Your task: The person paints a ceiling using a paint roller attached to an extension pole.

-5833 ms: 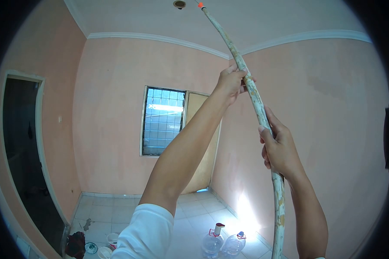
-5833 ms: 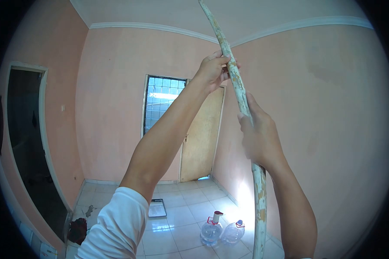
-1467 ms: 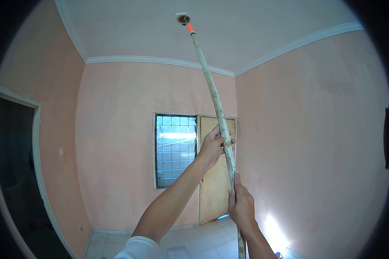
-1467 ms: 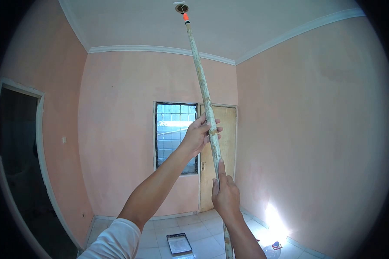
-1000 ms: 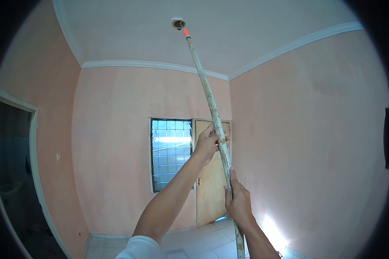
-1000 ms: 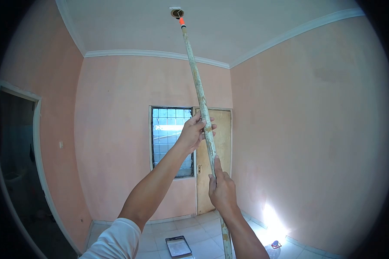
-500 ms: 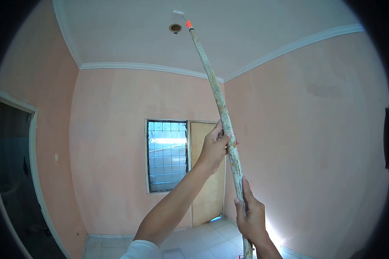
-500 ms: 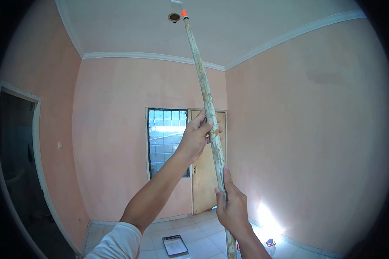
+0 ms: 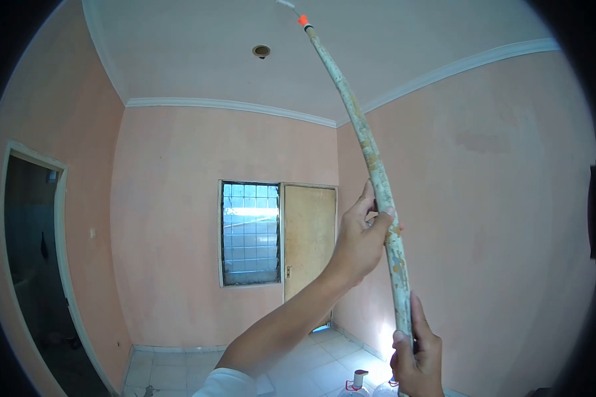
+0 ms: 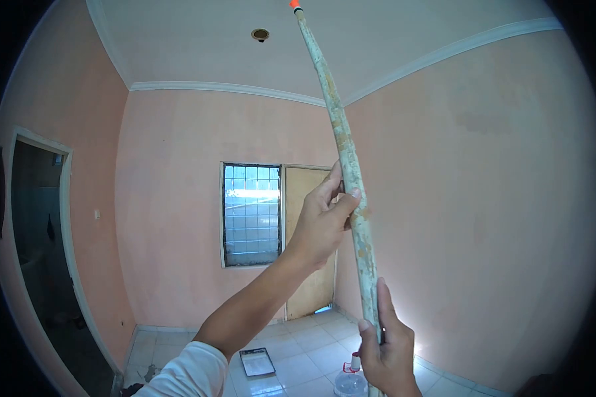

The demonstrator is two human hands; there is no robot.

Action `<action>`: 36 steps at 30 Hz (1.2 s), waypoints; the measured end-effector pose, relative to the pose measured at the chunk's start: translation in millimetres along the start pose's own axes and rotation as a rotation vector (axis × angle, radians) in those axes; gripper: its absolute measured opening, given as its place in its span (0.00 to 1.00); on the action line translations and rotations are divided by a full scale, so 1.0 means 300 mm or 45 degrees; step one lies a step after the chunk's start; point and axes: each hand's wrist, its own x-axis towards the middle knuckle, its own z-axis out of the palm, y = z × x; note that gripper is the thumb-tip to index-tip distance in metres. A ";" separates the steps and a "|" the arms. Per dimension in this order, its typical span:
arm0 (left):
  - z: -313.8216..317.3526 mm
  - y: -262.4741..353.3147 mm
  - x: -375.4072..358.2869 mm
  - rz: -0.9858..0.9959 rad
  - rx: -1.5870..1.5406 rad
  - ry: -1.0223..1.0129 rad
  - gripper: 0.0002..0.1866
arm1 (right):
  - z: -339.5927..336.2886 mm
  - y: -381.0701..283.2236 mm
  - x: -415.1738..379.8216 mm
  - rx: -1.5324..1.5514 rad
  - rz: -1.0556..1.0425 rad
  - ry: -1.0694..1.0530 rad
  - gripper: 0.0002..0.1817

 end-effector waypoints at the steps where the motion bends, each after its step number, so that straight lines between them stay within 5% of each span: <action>1: 0.015 0.037 -0.031 0.020 -0.026 -0.011 0.33 | -0.006 -0.050 -0.034 0.016 -0.007 0.021 0.32; 8: 0.200 0.372 -0.231 0.147 -0.145 -0.161 0.37 | -0.192 -0.442 -0.287 -0.111 0.082 0.055 0.33; 18: 0.376 0.409 -0.277 0.137 -0.211 -0.225 0.39 | -0.315 -0.370 -0.386 -0.164 0.033 0.205 0.34; 23: 0.550 0.365 -0.224 0.107 -0.131 -0.176 0.38 | -0.524 -0.355 -0.360 -0.046 0.085 0.038 0.32; 24: 0.394 0.440 -0.281 0.099 -0.147 -0.189 0.37 | -0.358 -0.454 -0.380 -0.065 0.072 0.055 0.32; 36: 0.529 0.553 -0.300 -0.018 -0.200 -0.022 0.35 | -0.511 -0.554 -0.374 -0.213 -0.065 -0.009 0.35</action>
